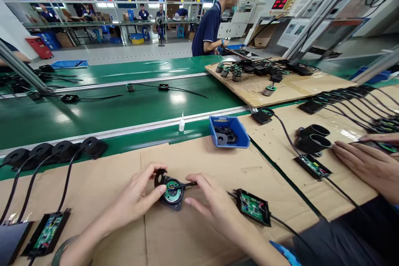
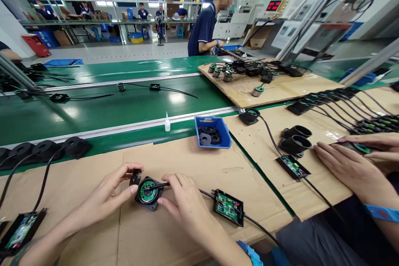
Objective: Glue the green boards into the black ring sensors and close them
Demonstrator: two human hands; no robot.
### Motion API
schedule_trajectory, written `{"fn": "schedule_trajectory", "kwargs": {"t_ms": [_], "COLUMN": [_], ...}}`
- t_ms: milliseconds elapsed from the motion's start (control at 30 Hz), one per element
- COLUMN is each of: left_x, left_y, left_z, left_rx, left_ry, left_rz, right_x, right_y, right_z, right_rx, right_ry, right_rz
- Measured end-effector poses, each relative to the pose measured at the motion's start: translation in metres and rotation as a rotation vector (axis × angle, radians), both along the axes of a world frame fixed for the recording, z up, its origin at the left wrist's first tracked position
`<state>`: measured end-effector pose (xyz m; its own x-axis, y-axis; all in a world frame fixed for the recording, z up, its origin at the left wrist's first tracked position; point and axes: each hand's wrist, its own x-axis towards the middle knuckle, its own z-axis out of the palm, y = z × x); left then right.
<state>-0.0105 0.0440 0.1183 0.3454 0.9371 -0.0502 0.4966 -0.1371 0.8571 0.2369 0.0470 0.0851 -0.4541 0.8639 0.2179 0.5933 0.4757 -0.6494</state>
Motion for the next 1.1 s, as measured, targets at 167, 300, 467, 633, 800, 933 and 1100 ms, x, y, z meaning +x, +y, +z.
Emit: {"fn": "schedule_trajectory", "kwargs": {"t_ms": [167, 300, 467, 633, 800, 933, 1100], "left_x": [0.001, 0.005, 0.007, 0.009, 0.005, 0.004, 0.011], "left_y": [-0.005, -0.01, -0.025, -0.043, -0.038, -0.023, -0.013], "left_z": [-0.002, -0.003, -0.022, -0.037, -0.024, -0.008, 0.0], "left_rx": [-0.055, 0.031, 0.246, 0.462, 0.459, 0.47, 0.595], "left_ry": [-0.008, 0.083, 0.125, 0.225, 0.222, 0.259, 0.288], "left_rz": [-0.117, -0.146, -0.084, 0.027, 0.008, -0.1, -0.206], "right_x": [-0.006, -0.008, -0.01, -0.012, -0.014, -0.013, -0.014], "right_y": [-0.012, -0.02, -0.027, -0.025, -0.013, -0.008, -0.006], "right_z": [-0.006, -0.003, 0.001, 0.002, 0.001, 0.002, 0.006], "right_rx": [0.086, 0.081, -0.105, -0.37, -0.507, -0.577, -0.609], "right_ry": [0.044, 0.08, 0.09, 0.184, 0.279, 0.309, 0.332], "right_rz": [-0.029, -0.051, -0.051, -0.063, -0.059, -0.05, -0.05]}}
